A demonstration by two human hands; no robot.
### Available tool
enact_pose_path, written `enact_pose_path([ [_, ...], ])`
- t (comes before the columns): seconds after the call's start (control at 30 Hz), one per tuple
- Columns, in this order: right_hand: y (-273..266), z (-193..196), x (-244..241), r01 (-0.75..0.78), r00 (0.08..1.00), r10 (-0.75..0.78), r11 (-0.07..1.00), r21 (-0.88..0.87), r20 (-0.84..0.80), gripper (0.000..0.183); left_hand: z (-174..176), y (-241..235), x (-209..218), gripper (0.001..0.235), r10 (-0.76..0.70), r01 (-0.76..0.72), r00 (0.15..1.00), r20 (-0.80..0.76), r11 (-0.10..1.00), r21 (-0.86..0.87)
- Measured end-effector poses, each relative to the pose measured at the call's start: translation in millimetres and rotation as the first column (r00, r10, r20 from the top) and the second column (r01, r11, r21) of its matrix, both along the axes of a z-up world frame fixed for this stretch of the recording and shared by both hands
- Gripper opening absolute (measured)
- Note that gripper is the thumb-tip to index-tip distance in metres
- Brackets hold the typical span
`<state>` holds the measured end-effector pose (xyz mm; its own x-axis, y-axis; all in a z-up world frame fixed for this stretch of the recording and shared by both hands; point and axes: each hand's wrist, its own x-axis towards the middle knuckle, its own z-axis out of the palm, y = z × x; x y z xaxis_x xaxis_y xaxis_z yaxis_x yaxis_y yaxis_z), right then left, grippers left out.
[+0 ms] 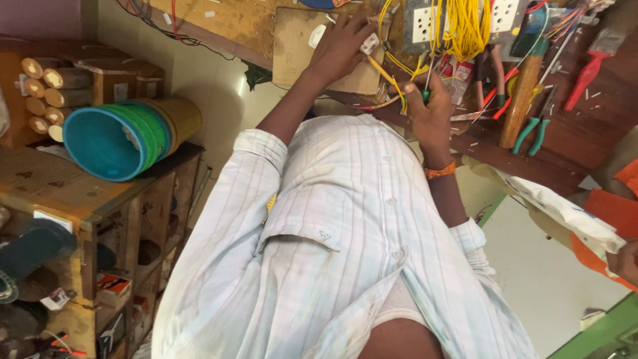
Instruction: The person assembles a white electrical plug by inserting a yellow wire into the terminal and tightening the screw with a screwdriver. The person repeats the process for additional wires, securing each connection within the plug housing.
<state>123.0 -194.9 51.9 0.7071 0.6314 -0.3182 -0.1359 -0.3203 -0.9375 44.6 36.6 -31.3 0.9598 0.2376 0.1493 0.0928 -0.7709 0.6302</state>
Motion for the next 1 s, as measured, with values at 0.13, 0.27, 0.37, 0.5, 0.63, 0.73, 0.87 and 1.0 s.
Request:
enact_pose_path([
  [0.13, -2.2, -0.5, 0.0, 0.018, 0.917, 0.036, 0.991, -0.132, 0.398, 0.012, -10.5, -0.7, 4.8, 0.049, -0.004, 0.022, 0.991, 0.131, 0.990, -0.138],
  [0.27, -1.4, -0.5, 6.2, 0.008, 0.902, -0.001, 1.000, -0.014, 0.432, 0.011, 1.4, -4.0, 5.1, 0.053, 0.168, -0.129, 0.984, -0.054, 0.479, -0.868],
  [0.37, 3.3, 2.5, 8.5, -0.035, 0.926, 0.026, 0.999, 0.016, 0.377, 0.010, 19.6, -8.0, -8.2, 0.057, 0.210, -0.180, 0.971, -0.113, 0.332, -0.926],
  [0.5, 10.8, 9.5, 3.5, 0.134, 0.989, -0.139, 0.987, 0.092, 0.044, 0.011, 45.4, -11.9, -28.4, 0.054, 0.165, -0.140, 0.979, -0.120, 0.111, -0.984],
  [0.63, 14.2, 17.0, 7.6, 0.098, 0.995, -0.100, 0.992, 0.081, 0.024, 0.011, 63.5, -17.1, -33.6, 0.048, 0.147, -0.098, 0.980, -0.132, -0.221, -0.970],
  [0.73, 20.6, 17.0, 13.7, 0.000, 0.986, -0.007, 0.999, 0.039, 0.167, 0.011, 76.2, -30.5, -31.2, 0.038, 0.208, -0.282, 0.932, -0.296, -0.095, -0.955],
  [0.87, 30.1, 16.7, 14.9, -0.128, 0.811, 0.100, 0.992, 0.008, 0.576, 0.013, 90.9, -44.2, -38.3, 0.036, 0.128, -0.236, 0.967, -0.222, 0.105, -0.966],
  [1.0, 44.4, 25.3, 13.3, -0.145, 0.760, 0.158, 0.987, -0.073, 0.630, 0.012, 95.3, -54.3, -30.7, 0.024, 0.226, -0.152, 0.970, -0.094, 0.256, -0.955],
])
